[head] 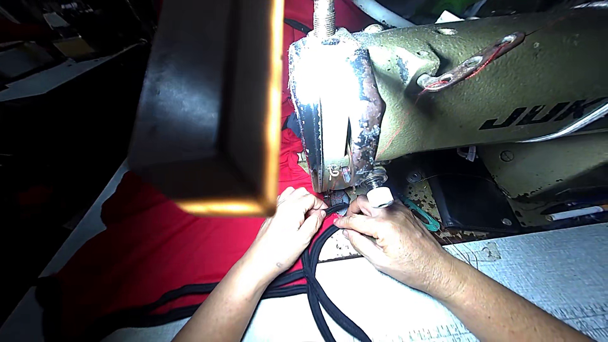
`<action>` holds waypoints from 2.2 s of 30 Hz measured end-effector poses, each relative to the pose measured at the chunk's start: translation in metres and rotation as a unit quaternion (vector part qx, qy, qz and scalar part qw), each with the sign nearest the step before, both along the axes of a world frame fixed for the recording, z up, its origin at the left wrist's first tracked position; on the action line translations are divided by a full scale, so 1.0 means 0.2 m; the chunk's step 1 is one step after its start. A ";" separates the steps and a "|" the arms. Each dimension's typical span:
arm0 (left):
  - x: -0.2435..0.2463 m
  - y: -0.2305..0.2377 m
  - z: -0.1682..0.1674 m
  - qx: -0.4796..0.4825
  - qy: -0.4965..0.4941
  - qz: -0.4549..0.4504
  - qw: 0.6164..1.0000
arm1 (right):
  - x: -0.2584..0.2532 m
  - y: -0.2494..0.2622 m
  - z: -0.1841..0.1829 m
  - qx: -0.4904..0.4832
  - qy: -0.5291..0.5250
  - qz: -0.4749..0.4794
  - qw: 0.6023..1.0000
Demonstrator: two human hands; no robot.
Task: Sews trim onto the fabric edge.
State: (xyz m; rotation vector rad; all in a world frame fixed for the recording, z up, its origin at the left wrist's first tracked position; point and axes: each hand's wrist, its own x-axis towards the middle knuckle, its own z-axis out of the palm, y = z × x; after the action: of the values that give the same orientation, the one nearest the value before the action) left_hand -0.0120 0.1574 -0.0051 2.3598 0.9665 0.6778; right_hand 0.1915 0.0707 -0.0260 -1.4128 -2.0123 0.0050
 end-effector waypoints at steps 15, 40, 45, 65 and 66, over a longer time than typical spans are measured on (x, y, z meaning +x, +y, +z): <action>0.00 0.00 0.00 -0.005 0.022 -0.035 0.999 | 0.00 -0.01 0.01 -0.015 -0.002 0.015 1.000; 0.00 0.00 -0.05 0.125 -0.044 -0.096 0.987 | -0.01 0.00 0.00 0.012 0.030 -0.004 0.999; -0.03 0.00 -0.05 0.131 -0.037 -0.093 0.986 | -0.01 0.00 0.00 0.015 0.013 0.006 1.000; -0.02 0.06 -0.04 0.151 -0.031 -0.077 0.985 | -0.02 -0.01 0.04 0.067 -0.176 -0.065 0.980; -0.02 0.06 -0.04 0.149 -0.032 -0.071 0.986 | -0.03 0.00 0.04 0.068 -0.183 -0.071 0.978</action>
State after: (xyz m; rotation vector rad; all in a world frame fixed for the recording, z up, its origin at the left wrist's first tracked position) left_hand -0.0151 0.1691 -0.0138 2.6151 0.7013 0.8888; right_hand 0.1864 0.0698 -0.0181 -1.5512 -2.1461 -0.4785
